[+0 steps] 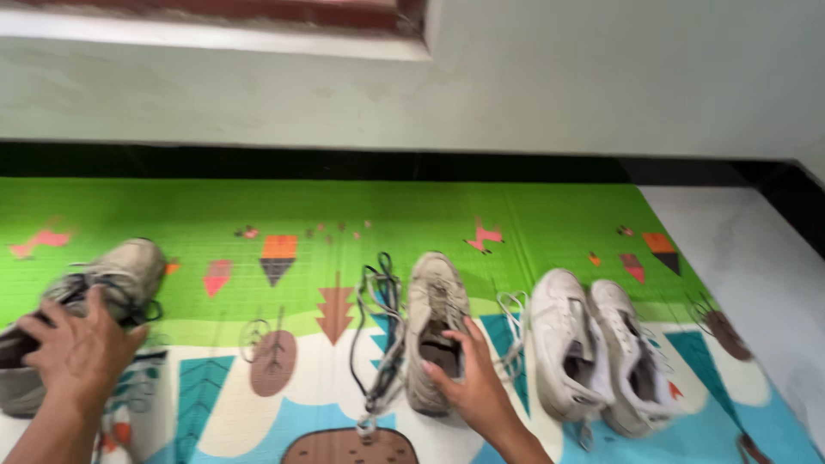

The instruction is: The person sits on a floor mat and unlaces a white sneaker, then relaces it. They repeat the process with a second white sneaker, threading the laces through the eyelets and tying them. The person handles multiple pairs of shoes on the mat during the task.

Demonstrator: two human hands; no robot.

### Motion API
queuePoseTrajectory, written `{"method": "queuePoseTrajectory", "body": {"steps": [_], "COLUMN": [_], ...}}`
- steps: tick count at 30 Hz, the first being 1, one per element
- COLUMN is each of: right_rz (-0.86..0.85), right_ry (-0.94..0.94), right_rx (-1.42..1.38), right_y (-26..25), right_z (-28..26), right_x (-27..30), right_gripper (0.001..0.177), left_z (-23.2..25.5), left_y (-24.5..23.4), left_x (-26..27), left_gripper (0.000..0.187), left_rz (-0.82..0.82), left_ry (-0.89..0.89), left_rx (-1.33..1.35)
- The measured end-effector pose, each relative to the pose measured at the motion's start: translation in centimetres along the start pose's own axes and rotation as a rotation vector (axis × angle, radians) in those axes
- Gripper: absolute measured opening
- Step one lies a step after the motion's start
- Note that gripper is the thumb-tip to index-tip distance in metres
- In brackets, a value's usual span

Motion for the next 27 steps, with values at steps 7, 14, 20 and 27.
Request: {"method": "queuePoseTrajectory", "body": {"steps": [7, 14, 20, 27], "right_rz": [-0.126, -0.083, -0.103, -0.099], "right_ry": [0.09, 0.047, 0.015, -0.05], "right_rx": [-0.107, -0.126, -0.192, -0.152], "right_y": [0.1, 0.9, 1.5, 1.5], "right_z": [0.3, 0.5, 0.0, -1.0], "right_x": [2.2, 2.6, 2.7, 2.7], "right_gripper": [0.054, 0.033, 0.031, 0.031], "left_z": [0.8, 8.1, 16.6, 22.2], "left_y": [-1.5, -3.0, -6.9, -10.0], "left_x": [2.8, 7.1, 13.1, 15.2], "left_gripper": [0.065, 0.059, 0.051, 0.05], "left_rz": [-0.127, -0.146, -0.202, -0.213], "left_ry": [-0.01, 0.125, 0.167, 0.25], "left_rx": [0.207, 0.346, 0.467, 0.511]}}
Point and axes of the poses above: each hand's wrist, its own x-axis away from the middle knuckle, its own y-axis out of the palm, z = x × y, the point moved 6 cm from there along -x, towards the middle knuckle, and after that the axes turned 4 degrees about x, right-handed, at the moved point
